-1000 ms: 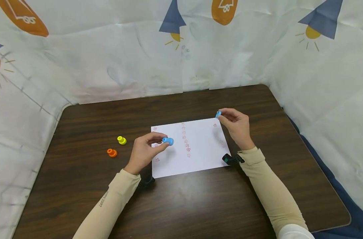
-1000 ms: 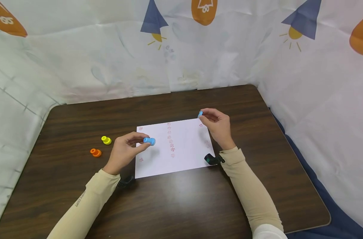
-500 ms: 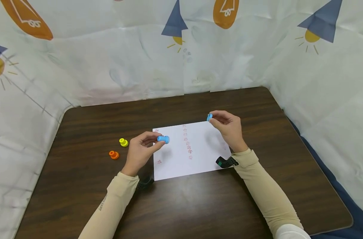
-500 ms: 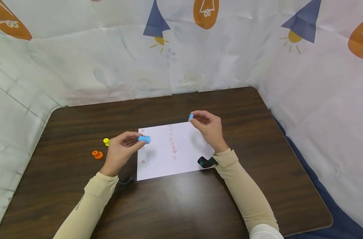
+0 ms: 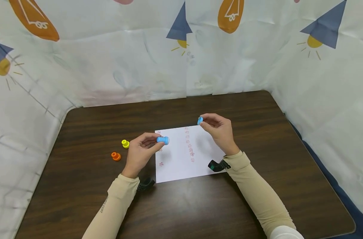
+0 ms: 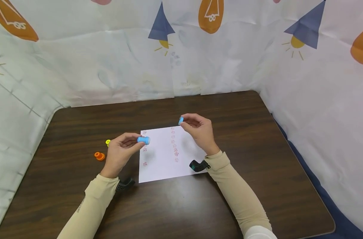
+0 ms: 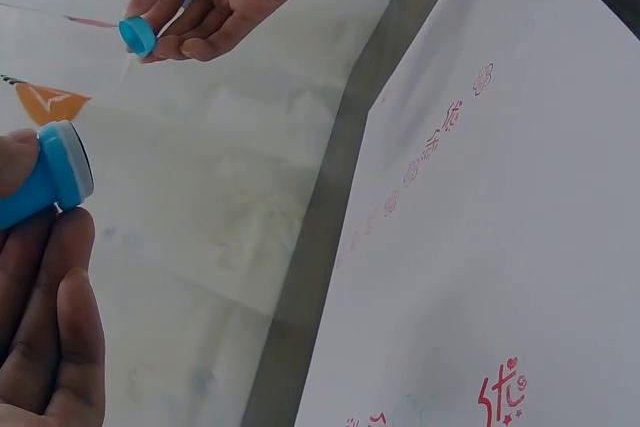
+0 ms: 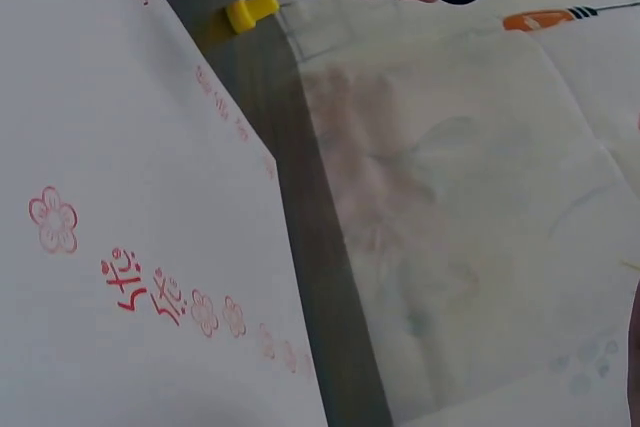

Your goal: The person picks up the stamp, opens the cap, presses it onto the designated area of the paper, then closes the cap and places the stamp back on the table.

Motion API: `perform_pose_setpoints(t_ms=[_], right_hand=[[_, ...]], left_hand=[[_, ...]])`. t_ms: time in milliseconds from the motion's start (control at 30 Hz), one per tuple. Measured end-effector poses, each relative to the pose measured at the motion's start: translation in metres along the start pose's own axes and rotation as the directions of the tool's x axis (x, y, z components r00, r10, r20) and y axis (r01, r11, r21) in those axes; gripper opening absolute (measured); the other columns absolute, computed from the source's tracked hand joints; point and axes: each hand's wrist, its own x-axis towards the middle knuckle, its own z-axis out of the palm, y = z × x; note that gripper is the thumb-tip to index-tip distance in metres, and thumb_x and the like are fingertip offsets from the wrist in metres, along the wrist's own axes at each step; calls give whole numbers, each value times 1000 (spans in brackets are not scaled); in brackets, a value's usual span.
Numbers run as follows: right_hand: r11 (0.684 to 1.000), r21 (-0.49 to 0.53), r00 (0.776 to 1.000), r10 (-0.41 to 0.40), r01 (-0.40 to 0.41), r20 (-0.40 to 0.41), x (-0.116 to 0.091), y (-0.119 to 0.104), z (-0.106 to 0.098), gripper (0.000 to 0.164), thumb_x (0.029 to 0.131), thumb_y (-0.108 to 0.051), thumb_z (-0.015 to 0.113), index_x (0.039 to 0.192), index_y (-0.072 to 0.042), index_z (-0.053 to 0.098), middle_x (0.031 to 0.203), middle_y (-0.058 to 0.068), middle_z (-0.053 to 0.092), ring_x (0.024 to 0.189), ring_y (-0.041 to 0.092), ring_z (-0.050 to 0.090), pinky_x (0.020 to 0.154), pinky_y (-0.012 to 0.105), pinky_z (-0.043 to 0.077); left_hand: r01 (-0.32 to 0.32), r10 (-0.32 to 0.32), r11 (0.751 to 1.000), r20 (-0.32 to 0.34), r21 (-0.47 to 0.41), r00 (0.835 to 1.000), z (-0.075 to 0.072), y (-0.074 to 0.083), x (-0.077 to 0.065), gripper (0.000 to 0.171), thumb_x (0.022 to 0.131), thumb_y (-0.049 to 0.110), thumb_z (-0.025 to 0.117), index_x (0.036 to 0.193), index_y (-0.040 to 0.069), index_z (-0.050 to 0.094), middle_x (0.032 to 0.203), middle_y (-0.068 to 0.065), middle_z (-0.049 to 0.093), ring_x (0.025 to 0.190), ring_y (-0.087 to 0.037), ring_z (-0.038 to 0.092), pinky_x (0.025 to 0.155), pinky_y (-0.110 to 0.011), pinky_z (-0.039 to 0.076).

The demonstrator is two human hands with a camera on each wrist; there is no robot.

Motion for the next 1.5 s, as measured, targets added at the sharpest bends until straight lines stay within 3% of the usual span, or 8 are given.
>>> perform_pose_setpoints(t_ms=[333, 567, 933, 1033, 1267, 1500], right_hand=[[999, 35, 996, 23, -26, 83, -3, -1, 23, 31, 91, -4, 77, 117, 10, 69, 101, -10, 75, 90, 7, 71, 83, 20, 61], [1000, 6, 987, 25, -26, 157, -6, -3, 40, 28, 91, -3, 77, 116, 7, 71, 101, -11, 74, 90, 7, 72, 84, 22, 62], [997, 12, 968, 77, -82, 240, -11, -6, 60, 26, 90, 0, 76, 115, 8, 71, 102, -13, 74, 93, 6, 73, 83, 21, 62], [997, -6, 964, 81, -83, 255, -13, -7, 63, 26, 90, 1, 76, 115, 7, 71, 104, -8, 75, 94, 6, 72, 85, 22, 62], [998, -12, 947, 65, -65, 314, -16, -5, 68, 27, 89, 3, 76, 116, 5, 72, 111, 25, 72, 98, 8, 74, 91, 27, 63], [998, -20, 937, 65, -62, 342, -17, -2, 74, 26, 89, 2, 77, 115, 4, 72, 111, 27, 73, 97, 7, 74, 92, 29, 63]], left_hand=[[-23, 22, 999, -2, -42, 1000, -2, 0, -2, 34, 85, 8, 85, 116, -1, 72, 105, 16, 74, 95, -4, 74, 90, -18, 60], [7, -6, 998, 2, -59, 1000, -4, 2, -3, 39, 85, 9, 85, 118, -4, 70, 104, 17, 74, 93, -4, 74, 88, -19, 61], [8, -6, 996, 19, -88, 1000, -4, 5, -2, 35, 87, 10, 84, 118, 0, 72, 105, 15, 74, 95, -5, 75, 88, -21, 62], [7, -5, 995, 19, -103, 1000, -3, 5, -2, 34, 87, 9, 84, 118, 0, 72, 106, 14, 74, 95, -6, 75, 88, -22, 62], [-1, 1, 992, 2, -129, 1000, -4, 7, -3, 35, 86, 6, 83, 118, -4, 70, 107, 14, 75, 96, -6, 75, 88, -22, 62], [-4, 4, 990, 1, -142, 1000, -6, 9, -5, 34, 87, 5, 83, 117, -4, 70, 106, 14, 75, 96, -6, 75, 88, -22, 62]])
